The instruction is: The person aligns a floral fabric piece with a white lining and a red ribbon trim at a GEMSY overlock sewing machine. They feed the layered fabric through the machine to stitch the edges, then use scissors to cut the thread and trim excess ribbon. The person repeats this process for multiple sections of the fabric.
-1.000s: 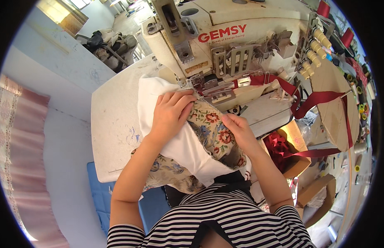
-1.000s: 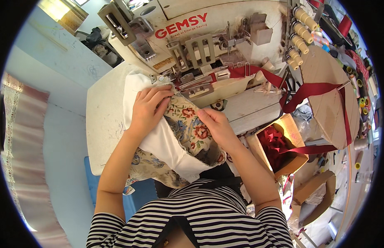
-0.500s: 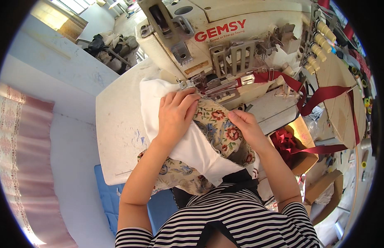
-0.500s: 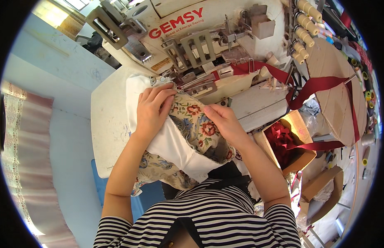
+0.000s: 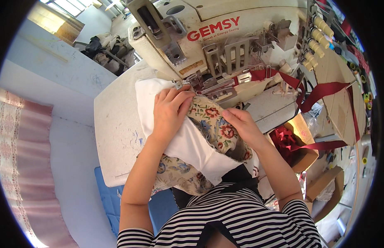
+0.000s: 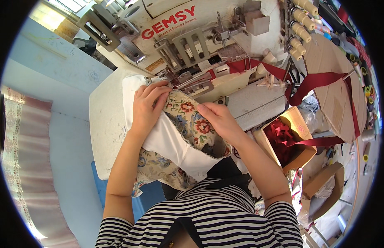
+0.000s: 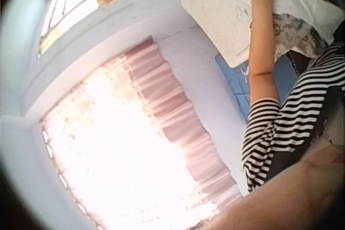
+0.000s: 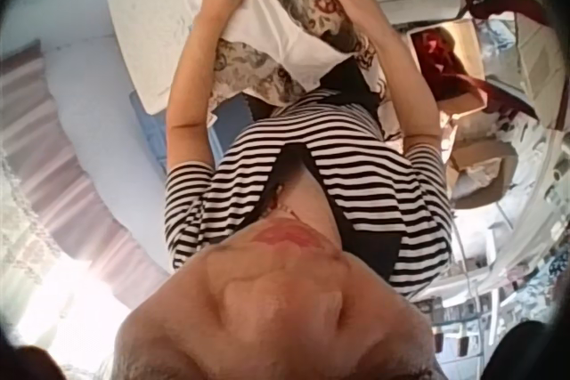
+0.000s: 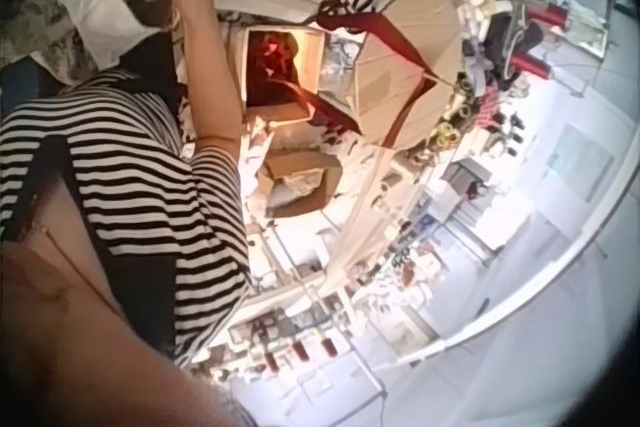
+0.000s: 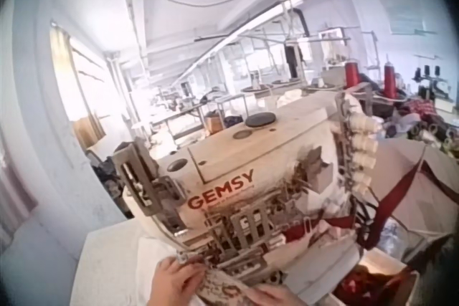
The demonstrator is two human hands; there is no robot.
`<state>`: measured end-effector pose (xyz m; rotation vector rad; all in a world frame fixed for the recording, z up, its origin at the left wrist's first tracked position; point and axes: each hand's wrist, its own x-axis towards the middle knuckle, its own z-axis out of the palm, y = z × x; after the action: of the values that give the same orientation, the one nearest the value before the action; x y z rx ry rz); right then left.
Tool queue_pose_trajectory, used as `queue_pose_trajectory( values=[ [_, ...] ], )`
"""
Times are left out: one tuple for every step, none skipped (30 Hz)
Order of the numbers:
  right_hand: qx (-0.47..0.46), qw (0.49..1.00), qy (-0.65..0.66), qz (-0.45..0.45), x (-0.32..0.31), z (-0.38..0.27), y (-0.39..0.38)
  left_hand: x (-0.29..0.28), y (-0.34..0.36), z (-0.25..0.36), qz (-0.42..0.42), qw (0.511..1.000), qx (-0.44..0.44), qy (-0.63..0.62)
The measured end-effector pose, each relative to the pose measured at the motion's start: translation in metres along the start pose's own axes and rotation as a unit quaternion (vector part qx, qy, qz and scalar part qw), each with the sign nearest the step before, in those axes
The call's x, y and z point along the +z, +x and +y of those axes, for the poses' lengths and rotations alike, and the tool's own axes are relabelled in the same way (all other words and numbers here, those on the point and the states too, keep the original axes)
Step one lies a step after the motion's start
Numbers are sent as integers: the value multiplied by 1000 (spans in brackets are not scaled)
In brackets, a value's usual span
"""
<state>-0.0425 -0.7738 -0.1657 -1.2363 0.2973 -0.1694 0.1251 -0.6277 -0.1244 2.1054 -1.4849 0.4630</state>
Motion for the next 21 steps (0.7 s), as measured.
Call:
queue_pose_trajectory(
  values=[
    [6, 1000, 4, -2, 0, -1, 0, 0, 1, -2, -6, 1000, -1, -3],
    [9, 1000, -8, -3, 0, 0, 1, 1, 2, -5, -11, 1000, -3, -6],
    [13, 1000, -20, -7, -1, 1, 3, 1, 4, -7, -11, 1000, 3, -10],
    [16, 999, -33, -11, -1, 3, 5, 1, 5, -11, -11, 1000, 9, -15],
    [18, 999, -42, -21, -1, 3, 6, 0, 7, -15, -11, 1000, 15, -19],
    [20, 998, -53, -31, -2, 4, 7, 0, 7, -21, -9, 999, 24, -34],
    [22, 997, -64, -43, -2, 5, 8, -1, 9, -26, -20, 999, 26, -39],
    [20, 995, -76, -56, -2, 7, 8, -3, 10, -32, -31, 998, 27, -42],
    [19, 993, -91, -69, -5, 10, 8, -7, 11, -31, -39, 998, 27, -48],
    [17, 991, -105, -85, -7, 11, 6, -17, 8, -29, -68, 995, 6, -76],
    [28, 987, -121, -97, -7, 9, 2, -31, -2, -24, -63, 994, -30, -80],
    [37, 985, -137, -102, -8, 5, -4, -46, -11, -12, -59, 992, -60, -89],
    [46, 981, -152, -109, -10, 2, -10, -63, -27, -2, -32, 994, -94, -42],
    [58, 961, -254, -89, -31, 19, -14, -71, -46, 4, -4, 995, -103, -1],
    [47, 934, -337, -106, -35, 15, -18, -81, -73, 14, 27, 987, -158, -5],
    [37, 900, -417, -120, -38, 6, -24, -87, -100, 25, 57, 976, -211, -12],
    [27, 859, -494, -135, -40, -2, -29, -93, -130, 37, 47, 962, -265, -51],
    [-17, 829, -542, -135, -39, -5, -34, -94, -158, 46, 41, 942, -320, -90],
    [5, 839, -521, -156, -37, -6, -33, -91, -174, 53, 17, 945, -324, -48],
    [27, 848, -499, -176, -32, -5, -30, -83, -188, 59, -7, 944, -329, -6],
    [52, 856, -476, -196, -29, -3, -30, -74, -199, 62, -33, 942, -333, 34]
  ],
)
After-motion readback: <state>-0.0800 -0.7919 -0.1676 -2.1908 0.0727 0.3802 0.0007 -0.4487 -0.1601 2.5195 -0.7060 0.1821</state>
